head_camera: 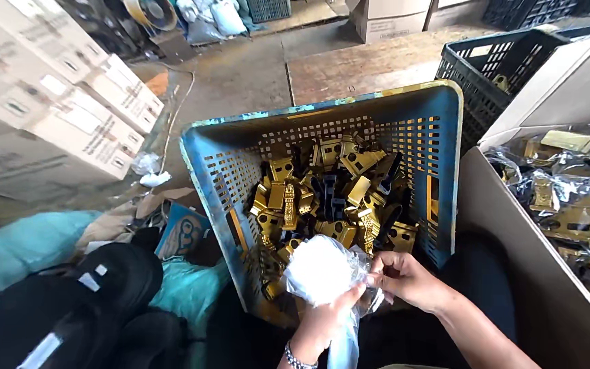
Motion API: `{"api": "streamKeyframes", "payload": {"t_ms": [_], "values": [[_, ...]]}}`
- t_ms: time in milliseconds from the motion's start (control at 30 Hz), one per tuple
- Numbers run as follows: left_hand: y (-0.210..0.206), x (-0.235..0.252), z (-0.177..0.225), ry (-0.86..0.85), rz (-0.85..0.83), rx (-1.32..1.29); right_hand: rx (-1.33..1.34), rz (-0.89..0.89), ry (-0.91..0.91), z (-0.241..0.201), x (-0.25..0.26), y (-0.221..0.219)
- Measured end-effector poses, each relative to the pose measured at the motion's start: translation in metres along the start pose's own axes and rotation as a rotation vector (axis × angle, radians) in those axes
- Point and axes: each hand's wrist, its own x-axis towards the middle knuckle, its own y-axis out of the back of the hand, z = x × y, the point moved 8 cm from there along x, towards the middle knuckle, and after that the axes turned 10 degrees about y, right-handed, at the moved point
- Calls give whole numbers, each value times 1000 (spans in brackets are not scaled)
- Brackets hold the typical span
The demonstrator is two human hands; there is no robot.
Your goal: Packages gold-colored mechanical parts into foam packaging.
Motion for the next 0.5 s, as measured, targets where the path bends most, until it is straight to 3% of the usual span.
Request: {"api": "streamKeyframes", "payload": {"t_ms": [100,200,233,300,333,400,500], "values": [[14,3,2,-110,12,64,141,-211,-10,5,-9,-11],[46,2,4,-398,271,582,139,-117,-25,7,-12,-4],[60,2,10,-463,424,594,156,-57,-15,7,-11,0],[81,4,25,-404,583,308,191,87,8,4,-10,9],[81,3,29,-344,546,181,165,162,5,3,-8,11],[56,-8,28,-215,288,82,30,177,22,-1,-2,2],[9,-21,15,-116,-72,109,-18,-141,167,-8,7,-40]]}}
